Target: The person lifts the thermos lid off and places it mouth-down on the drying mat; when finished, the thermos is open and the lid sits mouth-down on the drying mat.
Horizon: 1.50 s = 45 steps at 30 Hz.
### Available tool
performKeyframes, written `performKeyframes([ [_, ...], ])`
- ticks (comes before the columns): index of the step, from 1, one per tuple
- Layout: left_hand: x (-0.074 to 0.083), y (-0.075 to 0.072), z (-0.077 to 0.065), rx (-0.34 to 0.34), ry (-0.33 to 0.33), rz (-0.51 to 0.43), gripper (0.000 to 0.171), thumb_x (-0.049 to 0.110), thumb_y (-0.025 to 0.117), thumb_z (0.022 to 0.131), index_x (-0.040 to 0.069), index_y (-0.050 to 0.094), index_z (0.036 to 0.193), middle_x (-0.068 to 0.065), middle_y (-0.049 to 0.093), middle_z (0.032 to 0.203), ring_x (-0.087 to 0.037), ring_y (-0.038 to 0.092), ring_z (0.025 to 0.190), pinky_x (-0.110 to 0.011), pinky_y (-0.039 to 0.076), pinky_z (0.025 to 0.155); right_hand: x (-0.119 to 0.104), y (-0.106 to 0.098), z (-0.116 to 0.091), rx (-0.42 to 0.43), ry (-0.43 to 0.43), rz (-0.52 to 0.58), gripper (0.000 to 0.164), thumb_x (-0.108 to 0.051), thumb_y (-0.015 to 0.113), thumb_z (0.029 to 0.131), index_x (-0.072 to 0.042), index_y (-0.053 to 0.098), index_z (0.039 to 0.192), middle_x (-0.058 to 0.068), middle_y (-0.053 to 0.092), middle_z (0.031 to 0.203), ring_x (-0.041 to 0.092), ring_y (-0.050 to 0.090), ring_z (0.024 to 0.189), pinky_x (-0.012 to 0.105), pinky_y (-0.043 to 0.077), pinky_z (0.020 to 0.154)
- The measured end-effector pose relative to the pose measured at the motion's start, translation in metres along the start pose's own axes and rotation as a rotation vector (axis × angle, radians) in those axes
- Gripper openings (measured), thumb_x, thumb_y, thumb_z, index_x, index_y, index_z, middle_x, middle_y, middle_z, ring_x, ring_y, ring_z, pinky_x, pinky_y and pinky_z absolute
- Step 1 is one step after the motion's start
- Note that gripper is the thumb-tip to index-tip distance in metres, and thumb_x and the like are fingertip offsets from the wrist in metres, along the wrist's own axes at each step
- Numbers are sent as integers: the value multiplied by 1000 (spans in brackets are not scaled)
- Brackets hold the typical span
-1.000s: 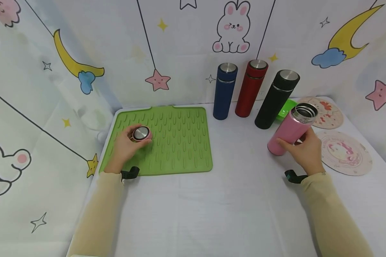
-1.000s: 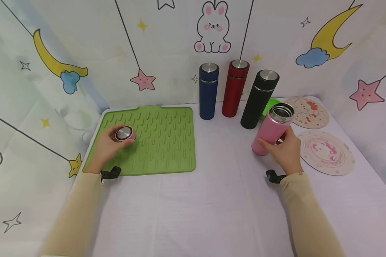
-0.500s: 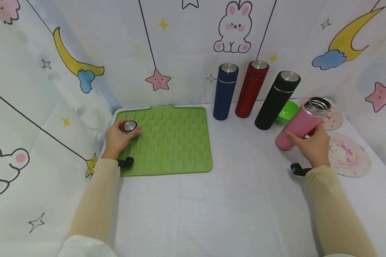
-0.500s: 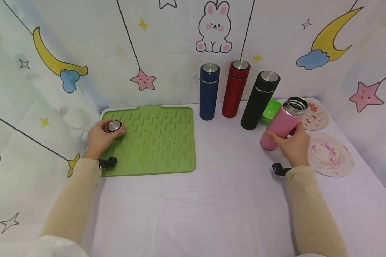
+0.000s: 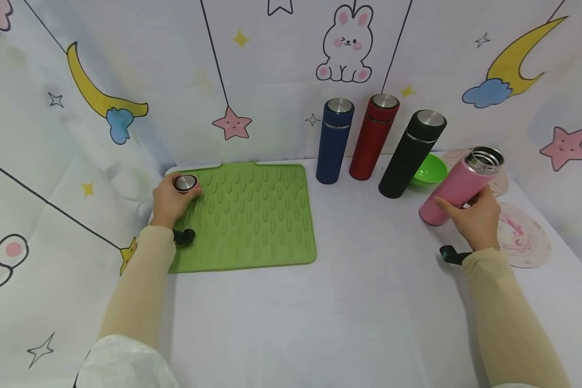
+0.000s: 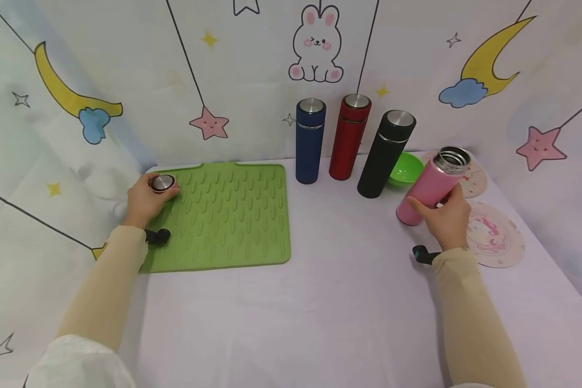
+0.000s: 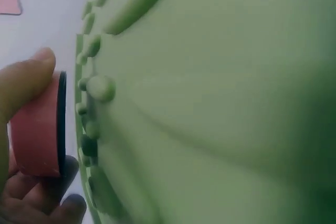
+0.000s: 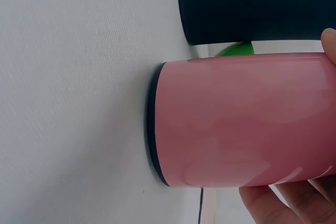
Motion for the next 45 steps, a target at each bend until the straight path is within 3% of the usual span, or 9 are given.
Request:
performKeyframes([
  [8,-4,-3,9,-4,-20,26,84,31,79,94,-3,36,157,-33,51,150,-49,52,137,-60,46,114,-3,-1,1,-4,7,-12,87,-55,78,87,-28,35,158,8,51,156,14,51,125,15,50,95],
  [15,-5,-4,12,-20,-14,31,84,32,79,94,-2,36,157,-32,51,151,-50,52,137,-60,46,113,-5,-6,2,32,-20,5,84,-49,81,87,-25,39,155,8,54,149,10,53,118,6,45,85],
  [23,-8,-4,12,-17,-6,35,81,29,80,92,-4,40,155,-33,53,148,-50,54,134,-61,48,111,-2,-1,2,4,13,-8,88,-55,78,87,-27,35,158,9,51,156,12,51,124,19,52,100],
  [35,-9,-1,11,-35,-25,44,84,28,79,93,-5,35,157,-34,50,151,-50,52,136,-61,47,113,-1,0,0,-5,21,-20,89,-57,77,87,-24,34,158,10,50,154,19,52,125,14,49,92],
  [38,-9,-1,12,-47,-29,55,86,28,78,93,-6,33,158,-35,49,151,-50,51,137,-61,45,114,0,0,1,-17,31,-18,91,-58,76,87,-25,33,159,10,49,156,20,51,127,20,51,98],
  [43,-10,0,12,-59,-23,49,87,29,79,93,-5,33,158,-34,48,152,-50,50,139,-61,44,115,2,2,2,-49,44,-8,94,-61,75,87,-27,28,161,11,45,161,24,49,133,41,51,114],
  [45,-10,1,12,-65,-26,39,89,30,79,93,-4,30,160,-34,46,154,-50,48,140,-61,43,116,3,3,2,-59,44,-13,96,-62,74,87,-24,27,162,12,45,160,26,49,133,42,51,114],
])
Point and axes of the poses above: each hand's wrist, its own z-axis towards the middle knuckle, its own y-axis out of the palm, x = y × z, the point moved 9 cm from there along z, towards the middle knuckle
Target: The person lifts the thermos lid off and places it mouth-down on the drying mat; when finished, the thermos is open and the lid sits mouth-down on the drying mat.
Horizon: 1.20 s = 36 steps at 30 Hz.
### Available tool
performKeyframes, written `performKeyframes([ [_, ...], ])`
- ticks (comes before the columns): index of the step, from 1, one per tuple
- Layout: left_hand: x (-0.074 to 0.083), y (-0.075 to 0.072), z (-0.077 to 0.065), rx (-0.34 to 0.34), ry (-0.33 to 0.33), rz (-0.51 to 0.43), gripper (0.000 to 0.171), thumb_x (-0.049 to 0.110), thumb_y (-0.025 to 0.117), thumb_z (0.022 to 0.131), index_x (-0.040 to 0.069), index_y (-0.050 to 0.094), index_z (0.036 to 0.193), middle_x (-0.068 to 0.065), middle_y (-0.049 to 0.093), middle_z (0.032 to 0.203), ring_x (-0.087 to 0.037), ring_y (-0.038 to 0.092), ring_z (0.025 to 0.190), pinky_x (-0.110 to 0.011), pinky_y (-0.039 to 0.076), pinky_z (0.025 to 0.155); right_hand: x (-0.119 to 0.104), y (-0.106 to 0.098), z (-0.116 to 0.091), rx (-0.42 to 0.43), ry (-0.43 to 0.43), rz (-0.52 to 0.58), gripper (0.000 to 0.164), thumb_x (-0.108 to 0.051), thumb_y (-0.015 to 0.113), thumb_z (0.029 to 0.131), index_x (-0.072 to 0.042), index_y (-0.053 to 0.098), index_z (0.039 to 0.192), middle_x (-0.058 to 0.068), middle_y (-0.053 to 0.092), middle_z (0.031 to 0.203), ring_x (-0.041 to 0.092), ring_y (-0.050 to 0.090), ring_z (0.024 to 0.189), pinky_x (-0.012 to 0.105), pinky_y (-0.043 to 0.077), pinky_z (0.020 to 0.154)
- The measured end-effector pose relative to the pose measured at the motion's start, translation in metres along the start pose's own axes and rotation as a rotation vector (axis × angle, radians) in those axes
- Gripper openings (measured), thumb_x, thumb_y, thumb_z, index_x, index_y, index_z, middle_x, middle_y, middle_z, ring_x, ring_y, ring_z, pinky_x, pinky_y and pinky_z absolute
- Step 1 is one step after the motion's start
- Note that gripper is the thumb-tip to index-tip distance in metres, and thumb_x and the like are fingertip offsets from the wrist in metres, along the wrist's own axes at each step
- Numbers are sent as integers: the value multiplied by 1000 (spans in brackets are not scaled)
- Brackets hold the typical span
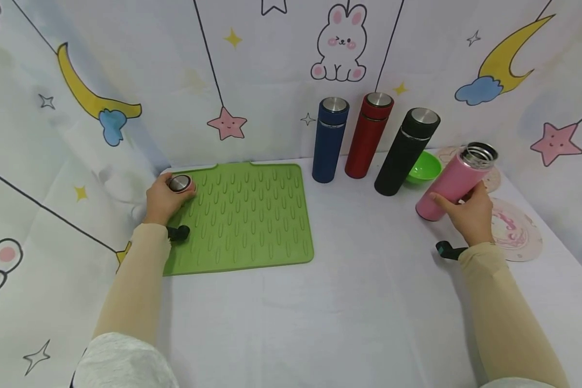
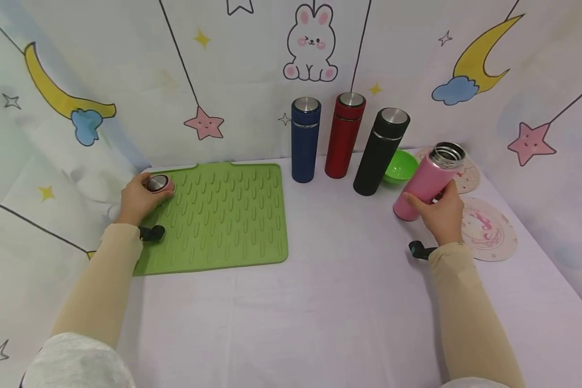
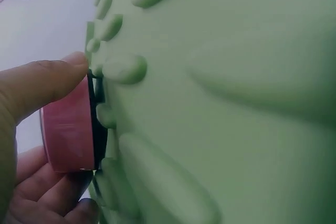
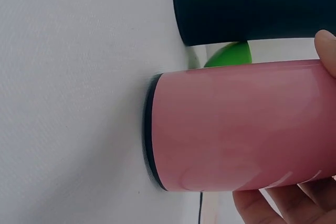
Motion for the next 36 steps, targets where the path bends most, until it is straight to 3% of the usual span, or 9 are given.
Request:
performKeyframes([
  [5,2,-4,-8,14,6,-56,98,31,81,92,-1,23,163,-30,37,163,-49,40,149,-62,38,120,5,3,-2,-36,11,-14,100,-65,72,87,-19,25,162,15,43,158,31,47,133,39,51,110],
  [14,20,-20,-31,66,46,-91,101,35,83,90,0,23,164,-26,31,168,-44,31,156,-63,34,123,16,-4,-18,24,65,48,101,-61,72,89,-30,15,167,9,29,172,33,35,155,51,34,128],
  [19,39,-24,-59,60,128,-92,101,37,84,89,5,25,165,-21,32,169,-44,32,155,-65,35,121,20,-11,-38,30,88,34,98,-60,69,92,-27,16,167,8,30,172,31,32,158,52,31,129],
  [23,57,-18,-89,64,212,-45,101,36,87,86,10,29,164,-20,39,166,-49,50,140,-66,44,112,22,-13,-62,46,73,2,91,-58,68,94,-26,21,166,9,36,170,31,35,157,52,31,129],
  [28,77,-5,-125,47,309,-43,99,30,89,84,17,32,164,-18,39,166,-46,44,147,-65,37,119,9,-10,-97,117,-57,-60,67,-48,66,100,-22,43,157,10,56,156,24,51,147,36,40,125],
  [29,81,-3,-132,40,317,-49,100,30,90,83,17,32,164,-17,38,167,-44,33,154,-65,33,122,3,-7,-104,125,-100,-71,63,-45,66,100,-22,46,155,10,59,152,15,54,144,27,41,123],
  [31,87,3,-145,30,323,-62,101,30,90,82,17,32,164,-15,38,167,-42,33,155,-64,33,123,-10,-1,-117,140,-210,-64,57,-37,72,99,-22,53,151,11,64,145,-2,57,134,13,42,114],
  [34,97,11,-162,20,324,-90,102,32,91,81,14,34,163,-14,40,166,-42,37,153,-64,36,121,-32,13,-134,111,-368,-76,61,-28,79,95,-26,55,151,11,67,142,-24,48,120,-3,37,101],
  [36,104,16,-172,3,326,-108,103,33,92,80,15,34,163,-12,41,166,-40,38,153,-63,38,121,-45,25,-144,76,-447,-74,68,-24,84,90,-30,55,151,10,67,143,-27,47,116,-6,35,97],
])
Point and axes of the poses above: each hand's wrist, its own z-axis towards the middle knuckle, its own y-axis out of the palm, x = y × z, the point moved 9 cm from there along z, towards the middle knuckle
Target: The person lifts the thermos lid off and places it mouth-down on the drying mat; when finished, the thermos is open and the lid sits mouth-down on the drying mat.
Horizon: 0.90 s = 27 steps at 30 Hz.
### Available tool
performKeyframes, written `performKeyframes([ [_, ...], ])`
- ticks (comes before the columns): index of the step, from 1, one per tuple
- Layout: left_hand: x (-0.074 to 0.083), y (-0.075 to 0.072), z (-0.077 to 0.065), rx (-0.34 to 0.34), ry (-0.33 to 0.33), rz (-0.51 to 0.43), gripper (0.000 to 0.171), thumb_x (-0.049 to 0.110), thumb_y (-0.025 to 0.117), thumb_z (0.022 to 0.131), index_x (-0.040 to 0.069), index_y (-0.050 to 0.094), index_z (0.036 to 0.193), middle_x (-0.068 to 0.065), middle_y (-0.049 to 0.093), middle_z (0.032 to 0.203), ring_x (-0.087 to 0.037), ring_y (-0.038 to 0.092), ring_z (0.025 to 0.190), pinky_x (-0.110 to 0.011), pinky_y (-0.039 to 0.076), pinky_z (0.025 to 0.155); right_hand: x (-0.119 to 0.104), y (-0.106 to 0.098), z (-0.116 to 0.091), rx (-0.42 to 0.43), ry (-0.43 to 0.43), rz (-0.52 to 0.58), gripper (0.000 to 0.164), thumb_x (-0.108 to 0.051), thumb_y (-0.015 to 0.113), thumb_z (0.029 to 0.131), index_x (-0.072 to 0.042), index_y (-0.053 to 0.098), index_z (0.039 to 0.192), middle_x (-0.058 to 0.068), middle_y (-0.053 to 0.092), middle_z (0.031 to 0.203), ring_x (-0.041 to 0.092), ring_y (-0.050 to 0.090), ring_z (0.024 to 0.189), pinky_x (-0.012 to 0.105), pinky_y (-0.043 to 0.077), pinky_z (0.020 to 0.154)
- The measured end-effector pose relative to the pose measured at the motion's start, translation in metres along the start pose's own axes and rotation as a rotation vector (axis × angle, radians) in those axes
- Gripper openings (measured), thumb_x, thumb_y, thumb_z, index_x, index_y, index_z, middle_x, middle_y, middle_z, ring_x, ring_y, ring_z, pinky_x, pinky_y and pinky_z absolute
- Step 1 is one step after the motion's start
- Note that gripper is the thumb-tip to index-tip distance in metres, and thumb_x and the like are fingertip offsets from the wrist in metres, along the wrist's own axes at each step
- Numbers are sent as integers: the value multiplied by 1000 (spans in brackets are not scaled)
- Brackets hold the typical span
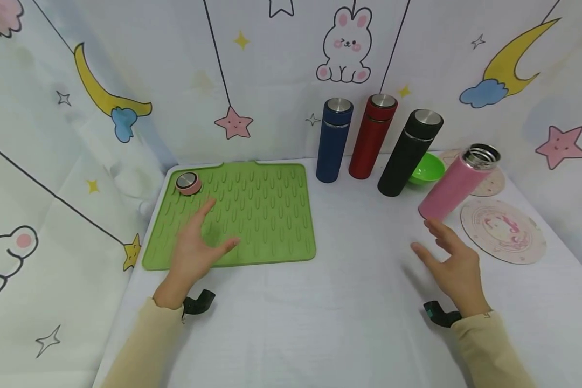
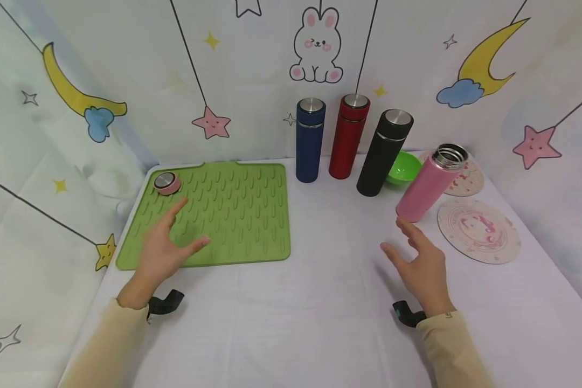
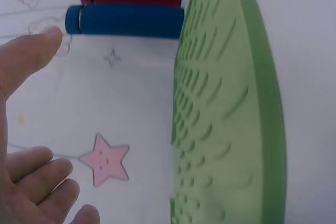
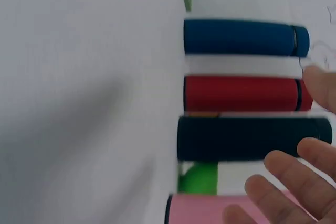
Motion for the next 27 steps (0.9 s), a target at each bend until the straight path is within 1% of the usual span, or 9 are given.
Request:
performKeyframes([
  [2,9,8,-7,-19,9,-22,103,32,92,80,17,34,163,-10,41,167,-39,38,153,-62,39,120,-14,10,-5,-48,-49,-13,77,-23,87,86,-33,52,153,9,65,146,-16,55,125,-8,32,97],
  [4,16,14,-15,-35,18,-40,103,32,92,79,18,34,163,-9,42,166,-38,39,153,-61,39,120,-25,20,-9,-95,-76,-3,85,-23,90,83,-35,48,156,7,61,151,5,61,132,-8,31,99],
  [7,19,22,-26,-48,12,-63,104,30,93,79,19,33,164,-9,41,166,-38,39,153,-61,39,120,-36,35,-11,-147,-101,21,96,-22,93,80,-33,41,160,7,55,157,33,58,134,-7,29,102],
  [8,19,24,-30,-48,8,-67,104,30,92,80,19,33,164,-9,41,166,-37,39,154,-61,39,120,-38,39,-10,-154,-102,28,100,-23,93,79,-34,37,161,7,52,159,35,57,136,-7,28,103],
  [10,19,26,-35,-44,5,-84,104,30,92,79,19,32,164,-8,40,167,-36,38,154,-61,38,121,-39,43,-5,-145,-106,44,106,-22,93,78,-33,32,164,9,49,161,39,55,138,5,36,114],
  [12,19,29,-39,-45,2,-99,104,31,92,80,19,33,164,-7,40,167,-34,37,155,-60,37,122,-36,44,3,-113,-96,60,110,-19,93,78,-33,28,165,10,47,162,40,54,140,24,43,119],
  [15,20,33,-44,-51,1,-127,101,31,92,80,18,36,163,-6,42,166,-34,38,155,-60,37,122,-30,44,16,-53,-74,90,112,-16,92,79,-33,24,166,11,46,163,42,52,141,52,46,111],
  [22,29,43,-51,-100,9,-233,89,27,90,82,19,44,158,-3,48,162,-36,46,150,-60,42,119,-19,46,45,-3,15,150,106,-23,87,87,-36,17,167,8,39,168,38,47,149,58,44,115],
  [27,34,49,-56,-115,44,-236,83,29,89,83,18,49,155,-1,54,158,-32,49,148,-55,45,119,-16,48,67,13,64,193,107,-26,84,89,-31,11,168,1,27,173,37,39,153,59,40,120],
])
Point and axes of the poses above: each hand's wrist, its own z-axis towards the middle knuckle, its own y-axis out of the palm, x = y × z, the point moved 9 cm from there along z, towards the middle knuckle
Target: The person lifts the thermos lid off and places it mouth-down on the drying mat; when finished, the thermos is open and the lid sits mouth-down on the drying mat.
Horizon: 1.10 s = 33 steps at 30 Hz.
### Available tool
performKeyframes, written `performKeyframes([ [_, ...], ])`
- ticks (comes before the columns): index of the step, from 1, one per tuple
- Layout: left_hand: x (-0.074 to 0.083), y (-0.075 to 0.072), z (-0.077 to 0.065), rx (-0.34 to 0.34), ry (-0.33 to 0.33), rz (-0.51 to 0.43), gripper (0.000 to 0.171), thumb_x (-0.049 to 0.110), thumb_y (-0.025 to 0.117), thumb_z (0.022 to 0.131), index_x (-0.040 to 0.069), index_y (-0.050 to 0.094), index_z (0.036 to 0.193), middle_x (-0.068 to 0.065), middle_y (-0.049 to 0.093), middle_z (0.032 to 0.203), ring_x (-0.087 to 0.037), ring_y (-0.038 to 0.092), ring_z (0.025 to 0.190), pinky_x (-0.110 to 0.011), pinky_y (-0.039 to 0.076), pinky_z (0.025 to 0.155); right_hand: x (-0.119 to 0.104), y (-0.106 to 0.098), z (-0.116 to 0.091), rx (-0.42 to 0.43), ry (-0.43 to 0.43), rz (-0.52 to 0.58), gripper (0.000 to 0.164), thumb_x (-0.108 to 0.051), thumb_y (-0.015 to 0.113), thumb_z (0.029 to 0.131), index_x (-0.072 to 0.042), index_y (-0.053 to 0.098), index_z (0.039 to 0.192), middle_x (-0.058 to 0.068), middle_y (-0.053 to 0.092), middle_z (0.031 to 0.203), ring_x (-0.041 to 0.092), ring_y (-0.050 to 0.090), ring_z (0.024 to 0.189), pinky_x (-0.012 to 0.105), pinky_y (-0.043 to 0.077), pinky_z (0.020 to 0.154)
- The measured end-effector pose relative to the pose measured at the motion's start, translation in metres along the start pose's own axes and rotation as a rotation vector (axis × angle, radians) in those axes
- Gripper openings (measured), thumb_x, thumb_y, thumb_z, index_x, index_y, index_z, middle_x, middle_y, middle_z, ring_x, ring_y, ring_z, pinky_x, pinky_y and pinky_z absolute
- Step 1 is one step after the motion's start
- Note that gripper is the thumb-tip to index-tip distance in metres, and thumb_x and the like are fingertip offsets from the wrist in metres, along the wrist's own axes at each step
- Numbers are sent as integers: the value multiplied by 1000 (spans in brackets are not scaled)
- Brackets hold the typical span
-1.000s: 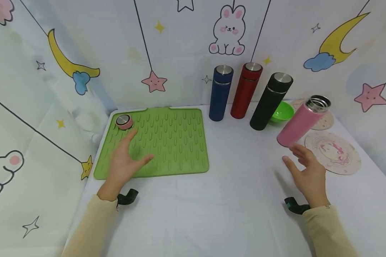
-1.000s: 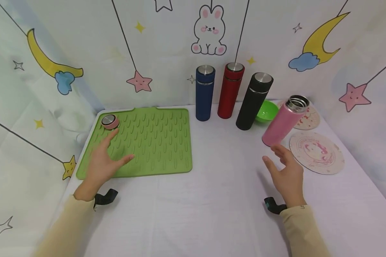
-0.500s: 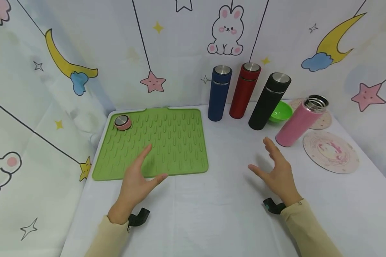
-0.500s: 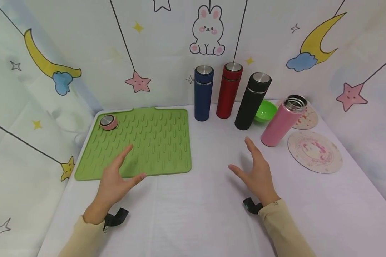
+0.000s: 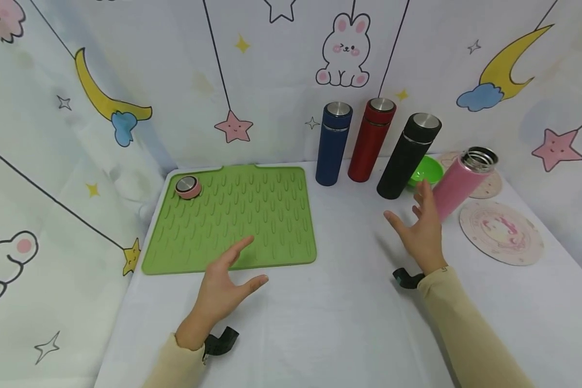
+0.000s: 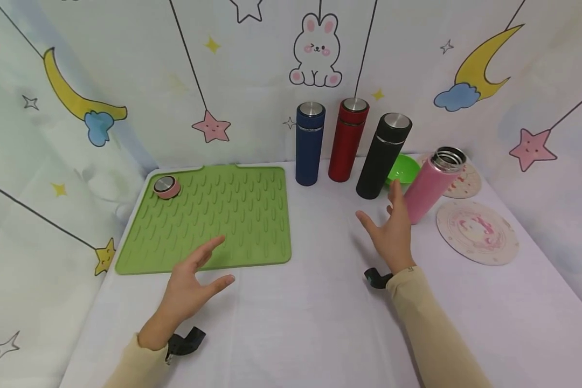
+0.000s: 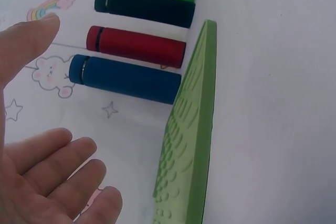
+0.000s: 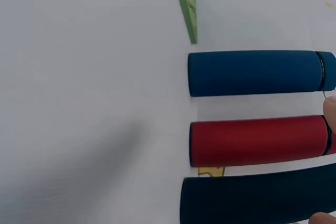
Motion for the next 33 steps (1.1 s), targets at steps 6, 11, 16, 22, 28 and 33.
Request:
performKeyframes([
  [6,3,0,-2,10,13,4,79,28,89,83,21,52,153,-1,57,155,-29,52,146,-51,46,118,4,7,30,12,26,6,111,-33,82,91,-19,5,169,6,14,177,39,29,158,61,35,123],
  [11,1,0,-4,6,-10,3,77,29,89,83,20,54,151,2,58,153,-25,52,145,-46,46,119,14,12,52,26,84,-7,115,-41,79,92,-15,-4,168,11,8,177,35,18,163,55,22,132],
  [16,-1,0,-5,7,-10,4,75,29,89,83,17,56,150,4,59,152,-22,53,145,-42,46,119,22,14,68,39,138,-2,117,-39,78,92,-15,-7,168,9,6,177,29,13,164,51,17,134],
  [22,0,-2,-5,22,16,14,74,28,89,83,19,57,149,1,61,151,-24,55,143,-43,47,118,23,19,83,56,141,22,113,-38,78,92,-20,-5,168,4,12,177,25,20,162,47,23,133],
  [28,-3,-1,-4,29,19,24,73,27,89,83,14,57,148,0,62,150,-26,56,142,-45,48,116,22,20,94,100,125,61,110,-37,79,91,-25,1,168,4,26,172,23,30,157,41,25,133],
  [33,-2,-2,-4,28,23,14,74,27,89,84,14,57,148,-1,61,150,-27,56,142,-46,49,116,28,20,99,111,177,53,113,-41,78,90,-25,-3,168,2,23,173,21,28,158,38,24,133],
])
Point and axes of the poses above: each hand's wrist, its own z-axis towards the middle knuckle, its own y-axis out of the palm, x = y × z, the point moved 9 cm from there along z, towards the middle knuckle
